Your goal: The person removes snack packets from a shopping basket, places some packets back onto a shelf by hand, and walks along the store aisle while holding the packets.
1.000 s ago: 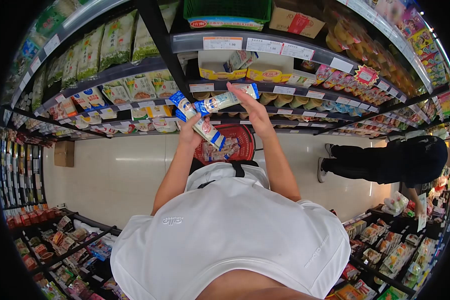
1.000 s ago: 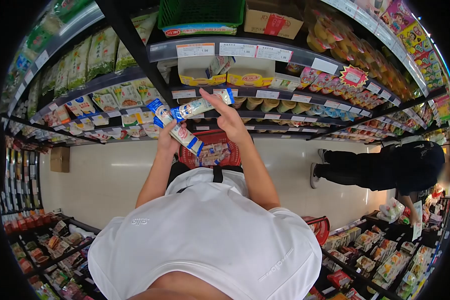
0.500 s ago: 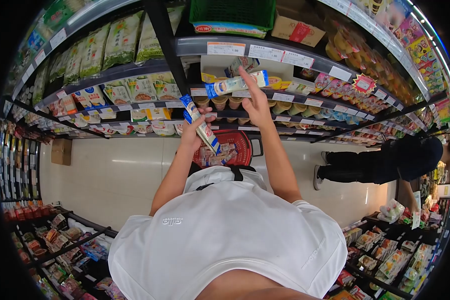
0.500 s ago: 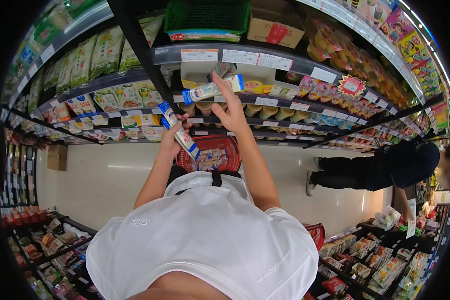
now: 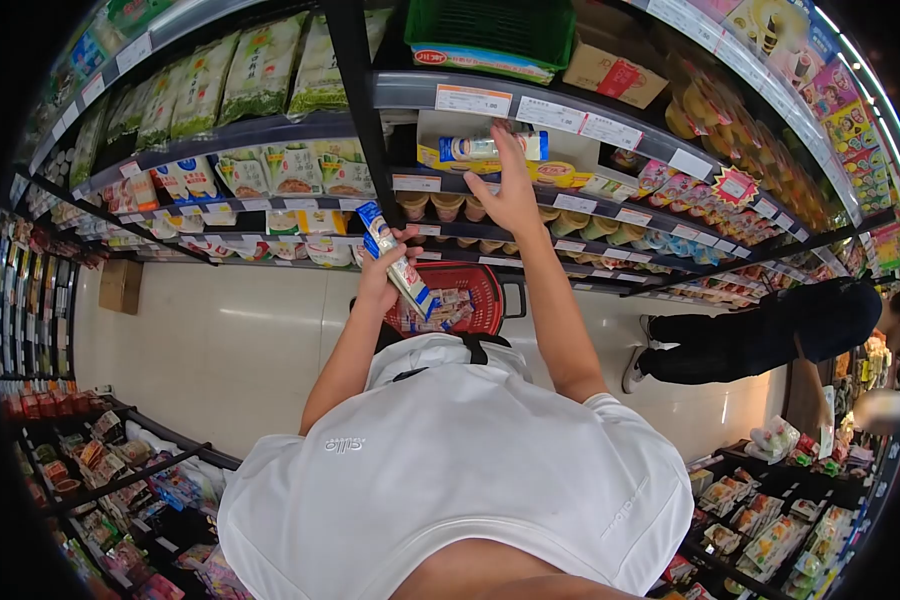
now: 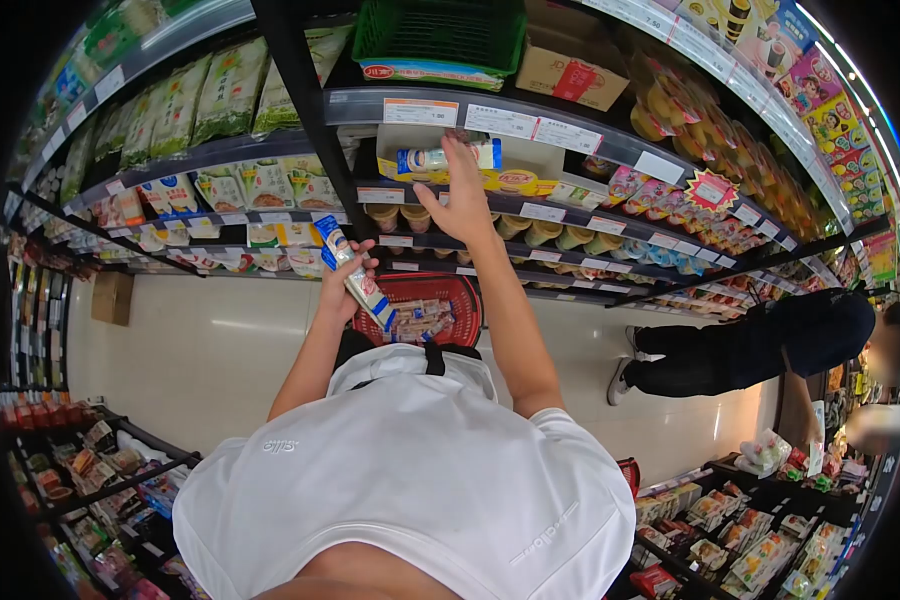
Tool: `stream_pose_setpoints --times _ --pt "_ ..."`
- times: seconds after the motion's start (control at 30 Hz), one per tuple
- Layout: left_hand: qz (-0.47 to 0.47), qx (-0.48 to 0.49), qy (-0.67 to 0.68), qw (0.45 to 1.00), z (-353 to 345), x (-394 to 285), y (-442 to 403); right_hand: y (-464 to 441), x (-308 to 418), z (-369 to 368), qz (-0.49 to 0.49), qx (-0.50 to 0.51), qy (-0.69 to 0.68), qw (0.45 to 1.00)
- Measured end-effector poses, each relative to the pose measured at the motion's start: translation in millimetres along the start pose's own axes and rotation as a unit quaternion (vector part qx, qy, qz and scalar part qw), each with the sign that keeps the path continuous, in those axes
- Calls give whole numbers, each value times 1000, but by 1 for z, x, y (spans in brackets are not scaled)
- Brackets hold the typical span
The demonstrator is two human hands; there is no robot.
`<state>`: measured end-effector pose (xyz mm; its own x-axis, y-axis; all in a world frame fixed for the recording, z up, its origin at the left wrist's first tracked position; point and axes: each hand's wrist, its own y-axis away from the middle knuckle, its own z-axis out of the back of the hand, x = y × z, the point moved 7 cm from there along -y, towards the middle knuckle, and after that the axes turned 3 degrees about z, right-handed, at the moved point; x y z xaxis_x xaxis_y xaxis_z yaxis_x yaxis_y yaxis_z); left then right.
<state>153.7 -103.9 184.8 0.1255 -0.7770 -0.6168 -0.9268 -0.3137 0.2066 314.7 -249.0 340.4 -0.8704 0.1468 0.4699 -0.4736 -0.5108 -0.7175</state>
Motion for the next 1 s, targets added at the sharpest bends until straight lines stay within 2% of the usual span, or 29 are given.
stream_pose_setpoints --times 0.2,0.27,0.4,0.47,0.5,0.6,0.67,0.7,0.77,0.8,0.87,1.0 --pt "-1 10 4 1000 4 -2 1 -10 -8 -12 21 22 45 999" --pt "-4 11 6 1000 4 -4 1 -15 -17 -15 -37 58 38 997" --pt "1 14 1 1000 7 -2 2 -25 -13 -20 -32 78 75 994" --pt "2 16 -4 1000 8 0 2 -29 -22 -33 -33 140 96 985" --pt "5 18 0 1000 8 1 1 -32 -26 -36 -32 140 96 985" --pt "11 24 5 1000 9 2 0 -41 -32 -44 7 154 107 982" --pt "14 27 6 1000 9 2 0 -42 -44 -60 -52 260 103 959" --pt "17 27 7 999 8 2 0 -48 -40 -58 -52 261 103 959" --pt "19 26 10 999 8 1 1 -48 -45 -66 -172 376 61 909" --pt "24 28 12 999 8 1 1 -47 -49 -70 -172 377 61 908" --pt "28 29 15 999 9 1 1 -53 -50 -71 -58 331 169 927" --pt "21 18 13 1000 15 1 1 -54 -54 -75 -77 343 174 920"
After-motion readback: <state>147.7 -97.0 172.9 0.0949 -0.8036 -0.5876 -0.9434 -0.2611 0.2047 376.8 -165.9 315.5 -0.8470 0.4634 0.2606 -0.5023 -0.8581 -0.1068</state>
